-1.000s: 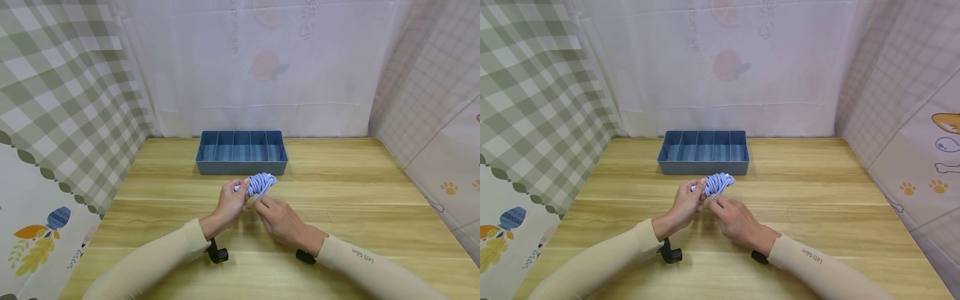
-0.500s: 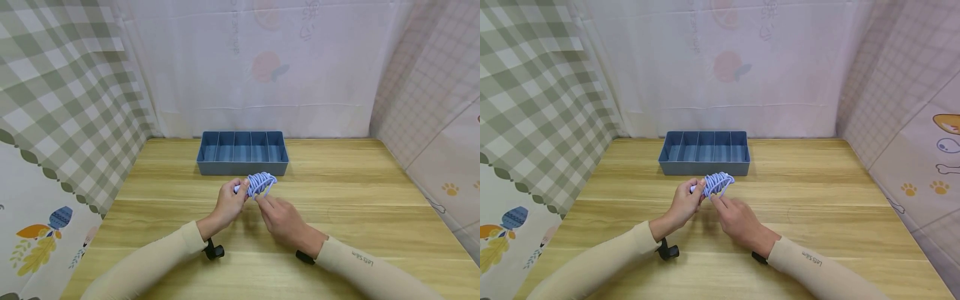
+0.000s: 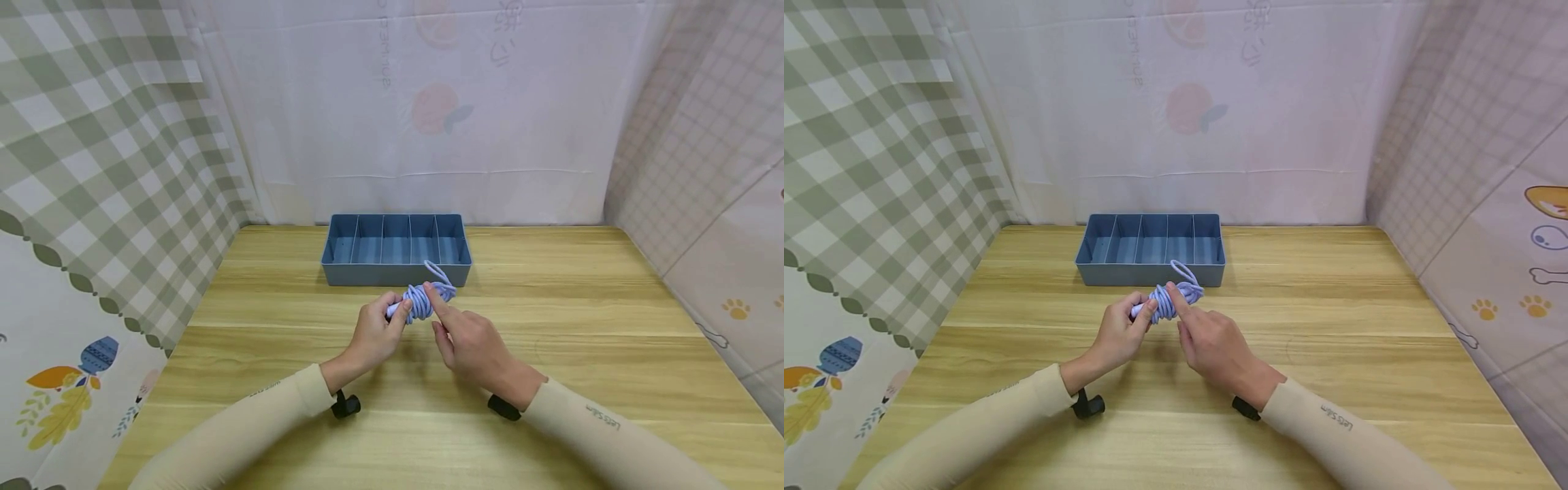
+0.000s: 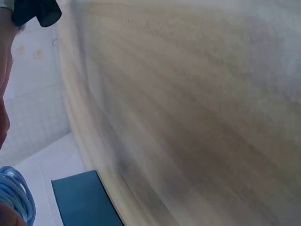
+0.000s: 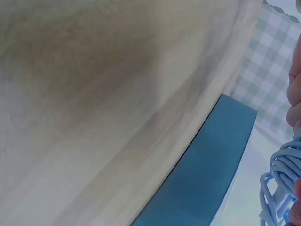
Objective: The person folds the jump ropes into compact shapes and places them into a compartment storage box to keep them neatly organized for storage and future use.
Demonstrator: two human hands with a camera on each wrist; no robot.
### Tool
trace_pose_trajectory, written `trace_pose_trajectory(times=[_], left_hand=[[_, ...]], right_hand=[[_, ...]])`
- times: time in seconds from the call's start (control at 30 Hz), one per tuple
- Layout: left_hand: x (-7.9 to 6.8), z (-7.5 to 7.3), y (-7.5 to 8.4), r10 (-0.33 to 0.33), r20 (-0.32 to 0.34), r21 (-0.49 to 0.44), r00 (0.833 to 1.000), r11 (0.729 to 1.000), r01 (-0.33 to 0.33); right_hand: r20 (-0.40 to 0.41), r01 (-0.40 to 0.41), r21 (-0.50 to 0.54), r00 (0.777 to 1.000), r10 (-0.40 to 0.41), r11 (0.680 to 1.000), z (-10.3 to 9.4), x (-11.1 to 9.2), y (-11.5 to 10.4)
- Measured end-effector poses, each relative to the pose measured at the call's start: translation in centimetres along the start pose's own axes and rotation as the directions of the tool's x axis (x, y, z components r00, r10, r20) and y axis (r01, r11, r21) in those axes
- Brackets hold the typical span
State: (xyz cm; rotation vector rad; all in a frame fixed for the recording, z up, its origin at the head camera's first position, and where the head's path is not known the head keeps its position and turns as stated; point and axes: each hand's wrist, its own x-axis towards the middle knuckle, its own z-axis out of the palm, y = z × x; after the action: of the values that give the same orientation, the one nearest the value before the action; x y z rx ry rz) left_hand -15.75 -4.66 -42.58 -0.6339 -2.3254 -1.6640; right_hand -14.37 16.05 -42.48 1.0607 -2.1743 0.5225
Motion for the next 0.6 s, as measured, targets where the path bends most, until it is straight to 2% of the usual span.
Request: trace_pose_trajectory(times=[0.13,0.43,0.6], left_hand=[[0.1,-0.2,0.0,-0.006,-0.006,-0.007,1.000,1.000,0.006],[0.2,-0.6,0.0,-0.103,-0.003,-0.101,0.995,0.990,0.102],[0.3,-1.0,0.1,-0.175,0.005,-0.163,0.984,0.971,0.174]], right_hand=[[-0.020,-0.023,0.022,1.000,0.023,0.999,-0.2,-0.1,0.2],[-0.061,-0.089,0.024,0.994,0.091,0.996,-0.6,-0.5,1.1],[-0.070,-0.110,0.000,0.992,0.109,0.994,-0.8,-0.5,1.8]])
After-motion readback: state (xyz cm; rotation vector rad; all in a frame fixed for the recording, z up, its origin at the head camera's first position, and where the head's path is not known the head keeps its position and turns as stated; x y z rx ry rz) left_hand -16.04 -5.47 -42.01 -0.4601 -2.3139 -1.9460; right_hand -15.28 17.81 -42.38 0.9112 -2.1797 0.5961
